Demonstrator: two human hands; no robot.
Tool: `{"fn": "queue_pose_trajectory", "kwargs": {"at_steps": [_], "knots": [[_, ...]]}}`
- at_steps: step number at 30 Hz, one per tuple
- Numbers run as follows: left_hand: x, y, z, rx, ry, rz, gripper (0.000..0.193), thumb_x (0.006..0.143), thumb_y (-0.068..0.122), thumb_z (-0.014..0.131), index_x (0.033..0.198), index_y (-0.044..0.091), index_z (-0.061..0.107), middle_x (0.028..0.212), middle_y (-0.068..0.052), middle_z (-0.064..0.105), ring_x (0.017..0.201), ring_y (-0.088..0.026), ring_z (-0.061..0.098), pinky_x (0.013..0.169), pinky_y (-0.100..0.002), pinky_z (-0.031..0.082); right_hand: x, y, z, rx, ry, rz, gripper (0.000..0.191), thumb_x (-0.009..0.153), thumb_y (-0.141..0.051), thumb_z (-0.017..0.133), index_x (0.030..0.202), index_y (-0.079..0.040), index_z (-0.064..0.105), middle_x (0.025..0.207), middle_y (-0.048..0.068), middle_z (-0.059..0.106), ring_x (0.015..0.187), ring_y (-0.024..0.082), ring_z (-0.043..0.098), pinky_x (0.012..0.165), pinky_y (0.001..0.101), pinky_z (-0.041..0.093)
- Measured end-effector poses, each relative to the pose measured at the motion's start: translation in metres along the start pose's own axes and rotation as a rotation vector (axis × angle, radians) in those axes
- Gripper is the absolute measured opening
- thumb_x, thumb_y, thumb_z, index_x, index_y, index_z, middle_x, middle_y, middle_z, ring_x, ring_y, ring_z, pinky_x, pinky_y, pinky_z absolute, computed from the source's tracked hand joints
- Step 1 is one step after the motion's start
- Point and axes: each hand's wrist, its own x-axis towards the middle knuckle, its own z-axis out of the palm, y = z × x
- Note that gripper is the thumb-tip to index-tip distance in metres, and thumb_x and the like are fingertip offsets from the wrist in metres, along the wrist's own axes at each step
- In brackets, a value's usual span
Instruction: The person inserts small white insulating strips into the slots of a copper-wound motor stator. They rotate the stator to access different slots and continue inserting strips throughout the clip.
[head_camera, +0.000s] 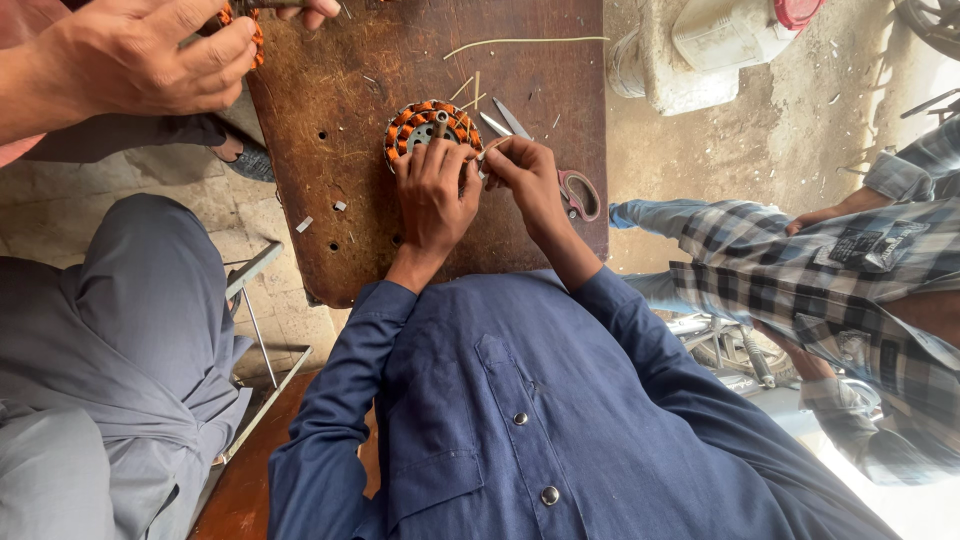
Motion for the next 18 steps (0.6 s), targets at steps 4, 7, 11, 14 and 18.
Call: {"fn": "queue_pose_trajectory", "kwargs": {"at_steps": [4, 7, 11, 14, 18], "knots": [[-0.002, 0.001, -0.001, -0.023, 0.007, -0.018, 0.016, 0.097, 0.013, 0.064, 0.112, 0.008, 0.068, 0.103, -0.004, 0.067, 0.094, -0.022, 0.06, 0.09, -0.041, 0.04, 0.0, 0.003, -0.006, 0.198, -0.042, 0.163, 0.014, 0.102, -0.014, 0.063, 0.1, -0.002, 0.07, 0.084, 0.003, 0.068, 0.071, 0.009, 0.062, 0.069, 0.025, 0.053], [0.001, 0.004, -0.004, -0.09, 0.018, -0.013, 0.024, 0.099, 0.006, 0.059, 0.121, 0.005, 0.068, 0.109, -0.007, 0.072, 0.096, -0.023, 0.065, 0.088, -0.041, 0.045, 0.002, 0.006, -0.008, 0.298, -0.073, 0.225, 0.013, 0.102, -0.014, 0.063, 0.097, -0.003, 0.068, 0.084, 0.002, 0.067, 0.072, 0.01, 0.063, 0.07, 0.027, 0.055], [0.019, 0.012, -0.004, -0.236, -0.074, -0.047, 0.028, 0.101, -0.001, 0.055, 0.128, 0.0, 0.065, 0.107, -0.016, 0.075, 0.092, -0.029, 0.074, 0.076, -0.042, 0.057, 0.002, 0.007, -0.01, 0.202, -0.115, 0.185, 0.016, 0.105, -0.017, 0.064, 0.097, -0.003, 0.067, 0.084, 0.001, 0.067, 0.073, 0.008, 0.062, 0.07, 0.0261, 0.053], [0.044, 0.015, 0.002, -0.207, -0.287, -0.188, 0.025, 0.103, 0.003, 0.057, 0.127, 0.001, 0.064, 0.089, -0.018, 0.076, 0.08, -0.03, 0.077, 0.065, -0.041, 0.06, -0.001, 0.007, -0.009, 0.078, -0.147, 0.118, 0.016, 0.104, -0.017, 0.065, 0.098, -0.003, 0.068, 0.084, 0.002, 0.069, 0.075, 0.008, 0.064, 0.073, 0.0256, 0.054], [0.063, 0.011, 0.009, -0.17, -0.312, -0.078, 0.033, 0.086, 0.004, 0.074, 0.118, -0.001, 0.066, 0.078, -0.018, 0.075, 0.075, -0.034, 0.076, 0.064, -0.044, 0.059, -0.002, 0.004, -0.013, 0.01, -0.203, 0.085, 0.012, 0.101, -0.011, 0.065, 0.105, -0.002, 0.07, 0.09, 0.003, 0.071, 0.078, 0.009, 0.065, 0.074, 0.0259, 0.055]]}}
